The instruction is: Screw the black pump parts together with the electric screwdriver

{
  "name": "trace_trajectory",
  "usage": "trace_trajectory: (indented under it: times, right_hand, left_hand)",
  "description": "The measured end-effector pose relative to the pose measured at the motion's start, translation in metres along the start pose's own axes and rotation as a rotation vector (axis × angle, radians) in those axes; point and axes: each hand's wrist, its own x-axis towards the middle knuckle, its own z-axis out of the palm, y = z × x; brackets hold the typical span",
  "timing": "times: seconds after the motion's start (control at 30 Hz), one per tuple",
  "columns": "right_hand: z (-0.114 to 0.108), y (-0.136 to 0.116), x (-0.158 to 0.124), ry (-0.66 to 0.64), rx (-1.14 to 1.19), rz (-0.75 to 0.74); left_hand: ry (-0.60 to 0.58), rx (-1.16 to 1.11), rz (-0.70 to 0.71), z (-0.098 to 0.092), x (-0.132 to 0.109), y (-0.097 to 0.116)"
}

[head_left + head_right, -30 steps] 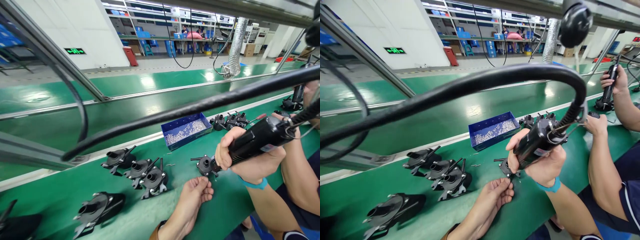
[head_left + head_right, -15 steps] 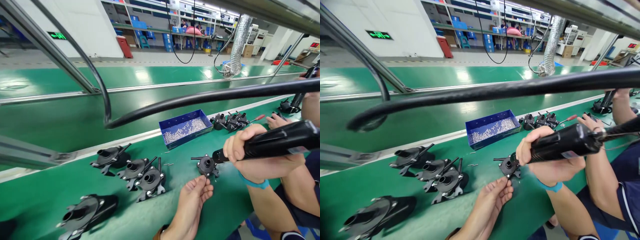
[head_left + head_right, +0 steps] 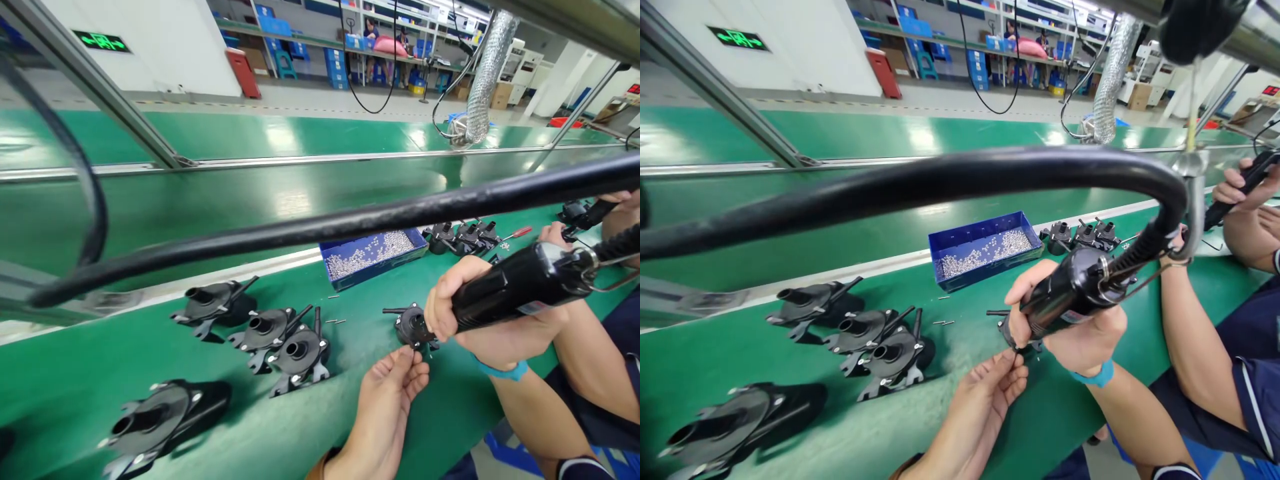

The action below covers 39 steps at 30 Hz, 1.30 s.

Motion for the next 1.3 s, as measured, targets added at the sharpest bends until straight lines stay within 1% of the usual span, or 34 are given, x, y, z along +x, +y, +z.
trace_trajectory:
  times: [0.17, 0.37, 0.47, 0.57, 0.63, 0.73, 0.8, 0.87, 0.97, 1.03, 1.1, 1.13, 1.2, 1.27, 1.3]
  right_hand:
    - [0.003, 0.001, -0.002, 0.009, 0.008, 0.020]
    - [0.005, 0.004, -0.001, 0.038, 0.038, -0.016]
    - [0.003, 0.002, 0.000, 0.018, 0.040, -0.002]
    - [0.001, -0.001, 0.000, -0.005, 0.040, 0.045]
    - [0.000, 0.000, 0.000, 0.028, 0.024, 0.087]
    - [-0.003, 0.005, -0.001, 0.087, -0.008, 0.142]
    - [-0.006, 0.009, -0.001, 0.100, -0.019, 0.158]
    - [-0.013, 0.009, -0.001, 0.108, -0.031, 0.176]
    - [-0.035, -0.004, 0.000, 0.135, -0.065, 0.209]
    - [-0.060, -0.023, 0.003, 0.170, -0.089, 0.218]
    - [-0.089, -0.047, 0.007, 0.214, -0.110, 0.216]
    - [-0.105, -0.059, 0.008, 0.238, -0.120, 0.212]
    - [-0.136, -0.081, 0.010, 0.287, -0.141, 0.204]
    - [-0.163, -0.096, 0.009, 0.334, -0.164, 0.197]
    - [-0.174, -0.101, 0.007, 0.357, -0.176, 0.196]
  left_hand:
    - [0.041, -0.081, -0.044, 0.005, -0.003, 0.000]
    - [0.110, -0.196, -0.053, 0.011, -0.005, -0.002]
    - [0.146, -0.239, -0.049, 0.012, -0.003, -0.005]
    - [0.165, -0.262, -0.043, 0.008, -0.001, -0.011]
    - [0.167, -0.246, -0.021, 0.006, -0.001, -0.015]
    - [0.178, -0.140, 0.057, 0.008, -0.001, -0.017]
    - [0.174, -0.073, 0.105, 0.017, 0.004, -0.011]
    - [0.160, -0.034, 0.144, 0.029, 0.013, -0.001]
    - [0.151, 0.088, 0.216, 0.044, 0.031, 0.017]
    - [0.149, 0.175, 0.250, 0.047, 0.041, 0.026]
    - [0.138, 0.224, 0.270, 0.048, 0.047, 0.030]
    - [0.133, 0.247, 0.291, 0.048, 0.050, 0.028]
    - [0.148, 0.310, 0.372, 0.053, 0.054, 0.019]
    - [0.229, 0.371, 0.494, 0.065, 0.058, 0.003]
    - [0.293, 0.384, 0.546, 0.072, 0.061, -0.006]
